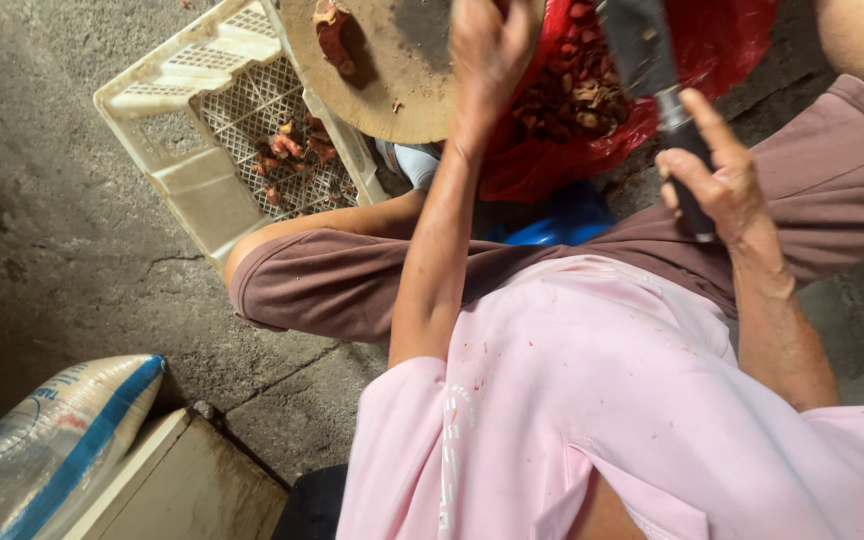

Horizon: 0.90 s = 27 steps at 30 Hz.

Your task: The person sits cross-legged on the floor and uses a knife to cut reddish-brown root vegetables on a round wooden board. They pick up each piece from a white plastic crate, cut it into smaller pieces, and place the cut pieces into a red plastic bag.

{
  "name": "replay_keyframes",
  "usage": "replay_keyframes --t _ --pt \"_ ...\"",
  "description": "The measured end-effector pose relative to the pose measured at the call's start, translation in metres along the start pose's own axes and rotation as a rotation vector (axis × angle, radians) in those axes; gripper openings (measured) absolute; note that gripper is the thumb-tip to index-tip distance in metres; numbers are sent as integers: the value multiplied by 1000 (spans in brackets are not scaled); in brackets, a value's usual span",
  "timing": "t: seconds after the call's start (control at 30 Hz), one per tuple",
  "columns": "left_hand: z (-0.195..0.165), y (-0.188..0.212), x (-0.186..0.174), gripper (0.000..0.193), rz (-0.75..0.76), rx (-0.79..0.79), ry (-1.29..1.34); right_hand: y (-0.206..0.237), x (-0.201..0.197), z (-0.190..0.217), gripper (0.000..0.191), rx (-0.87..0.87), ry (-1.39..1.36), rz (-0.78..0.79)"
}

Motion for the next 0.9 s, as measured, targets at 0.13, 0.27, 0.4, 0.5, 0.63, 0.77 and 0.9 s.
replay_keyframes --t 0.13,0.27,0.4,0.5,0.63,0.77,0.9 --pt "-33 37 4 49 168 -39 146 1 -28 19 70 -102 118 -97" --pt "24 59 20 54 573 -548 105 -19 -24 33 66 -189 357 -89" --pt "56 24 -20 50 311 -173 -238 -41 32 60 58 -727 777 -40" --pt "66 10 -39 58 134 -24 -433 -66 71 61 60 -783 885 7" --pt "56 6 -45 57 66 65 -710 -92 97 69 63 -756 834 35" --pt "36 30 -46 60 94 62 -420 -99 107 73 63 -781 893 30" --pt "33 48 -56 54 20 -33 -417 -96 110 69 61 -791 966 37"
Point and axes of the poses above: each hand's wrist, its own y-axis away from the middle knuckle, its own x-axis out of the palm, z = x × y, the point moved 8 cm from there along -y, towards the middle knuckle, and after that the axes turned 5 degrees about -y, right-handed, at the moved point
